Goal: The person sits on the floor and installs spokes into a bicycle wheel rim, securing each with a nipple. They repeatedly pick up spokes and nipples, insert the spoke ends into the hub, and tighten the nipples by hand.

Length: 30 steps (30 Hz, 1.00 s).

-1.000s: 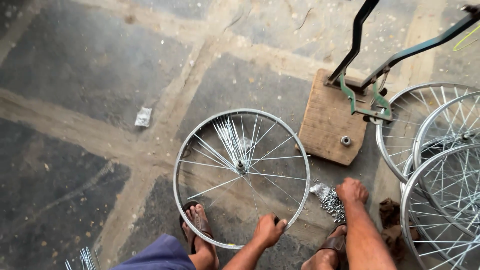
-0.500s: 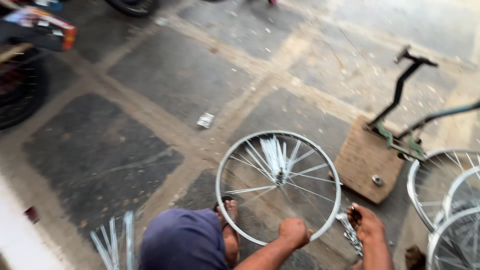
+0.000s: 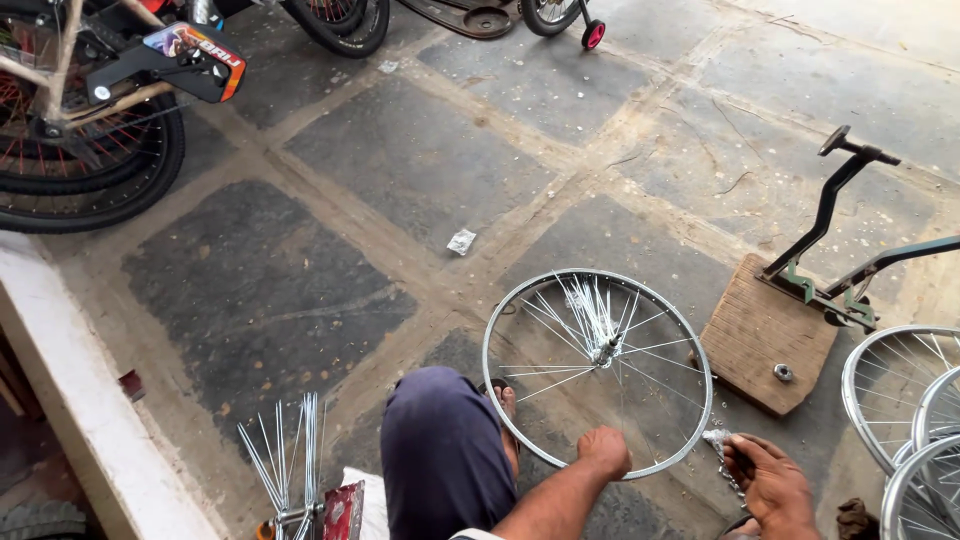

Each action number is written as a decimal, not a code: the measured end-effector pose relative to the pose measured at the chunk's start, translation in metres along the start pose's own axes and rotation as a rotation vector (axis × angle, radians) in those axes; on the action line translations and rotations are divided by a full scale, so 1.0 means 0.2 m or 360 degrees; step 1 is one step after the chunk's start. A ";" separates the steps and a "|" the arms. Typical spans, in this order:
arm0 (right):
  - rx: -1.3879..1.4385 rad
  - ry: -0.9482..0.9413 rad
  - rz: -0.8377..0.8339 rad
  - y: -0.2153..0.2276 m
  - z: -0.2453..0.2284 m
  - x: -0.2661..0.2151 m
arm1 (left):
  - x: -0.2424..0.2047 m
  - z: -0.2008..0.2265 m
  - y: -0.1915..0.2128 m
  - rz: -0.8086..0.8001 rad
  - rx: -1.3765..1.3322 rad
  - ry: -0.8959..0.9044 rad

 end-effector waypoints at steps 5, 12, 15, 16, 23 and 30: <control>-0.0090 -0.0048 -0.0008 0.08 -0.02 -0.10 | -0.05 -0.06 0.04 0.0017 -0.0182 0.0152; -0.0215 0.0012 -0.0008 0.04 0.13 -0.16 | -0.01 0.28 0.07 -0.0474 -0.1696 -0.0240; -0.0265 0.0076 0.0017 0.00 0.16 -0.14 | -0.01 0.40 0.09 -0.0593 -0.1844 -0.0570; -0.0243 0.0113 -0.0013 -0.01 0.16 -0.14 | -0.01 0.43 0.09 -0.0570 -0.1812 -0.0657; -0.0160 0.0159 -0.0030 0.02 0.19 -0.17 | -0.09 0.43 0.16 -0.0354 -0.1392 -0.0815; -0.0097 0.0302 -0.0062 0.04 0.25 -0.21 | -0.21 0.52 0.14 0.0369 -0.0533 -0.0900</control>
Point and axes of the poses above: each hand's wrist, its own x-axis towards the middle knuckle, its own y-axis out of the back of the hand, z = x × y, the point moved 3 cm from there along x, towards the middle knuckle, and after that the axes turned 7 degrees about x, right-handed, at the moved point
